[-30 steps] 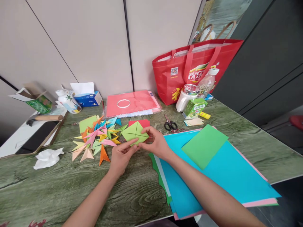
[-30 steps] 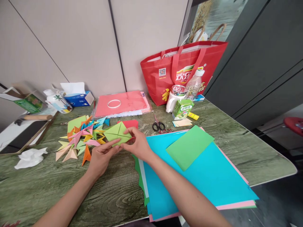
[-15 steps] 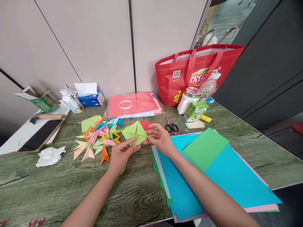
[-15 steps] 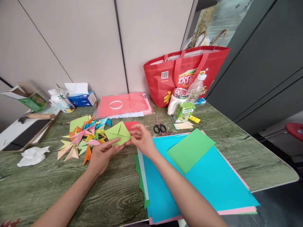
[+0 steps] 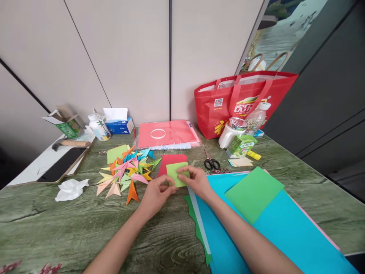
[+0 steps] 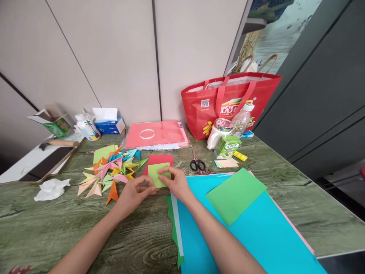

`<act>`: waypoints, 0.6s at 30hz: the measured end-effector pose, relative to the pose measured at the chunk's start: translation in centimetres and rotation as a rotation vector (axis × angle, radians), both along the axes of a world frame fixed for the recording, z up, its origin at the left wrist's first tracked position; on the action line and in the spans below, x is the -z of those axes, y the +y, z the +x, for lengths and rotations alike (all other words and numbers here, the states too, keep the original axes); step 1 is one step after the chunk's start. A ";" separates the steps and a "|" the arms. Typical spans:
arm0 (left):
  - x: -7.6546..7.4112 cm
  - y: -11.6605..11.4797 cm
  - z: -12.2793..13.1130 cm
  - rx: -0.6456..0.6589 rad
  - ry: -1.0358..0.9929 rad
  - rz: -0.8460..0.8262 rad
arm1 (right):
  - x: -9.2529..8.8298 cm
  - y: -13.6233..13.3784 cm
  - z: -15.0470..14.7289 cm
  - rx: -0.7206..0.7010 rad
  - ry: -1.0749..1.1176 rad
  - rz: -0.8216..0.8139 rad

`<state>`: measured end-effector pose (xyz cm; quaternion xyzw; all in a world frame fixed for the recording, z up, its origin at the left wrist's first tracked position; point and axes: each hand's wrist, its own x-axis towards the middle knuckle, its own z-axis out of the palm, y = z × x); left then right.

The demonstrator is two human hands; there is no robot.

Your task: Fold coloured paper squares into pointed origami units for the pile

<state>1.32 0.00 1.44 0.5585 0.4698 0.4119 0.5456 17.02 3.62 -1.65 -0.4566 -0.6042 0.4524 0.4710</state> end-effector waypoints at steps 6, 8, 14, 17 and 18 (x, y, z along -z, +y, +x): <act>-1.7 2.7 -4.1 -0.374 0.502 0.441 | 0.8 0.7 0.6 0.120 0.002 -0.033; -2.5 4.4 -7.5 -0.521 0.711 0.584 | 0.5 0.6 0.5 0.114 0.027 -0.056; -3.8 8.0 -19.6 -0.796 1.285 0.370 | 0.5 0.6 0.3 0.074 0.064 -0.094; -3.4 8.7 -24.0 -0.832 1.385 0.111 | 1.0 0.9 0.3 0.058 0.045 -0.098; -3.3 8.9 -25.2 -0.860 1.407 0.063 | 1.2 1.0 0.3 0.057 0.041 -0.099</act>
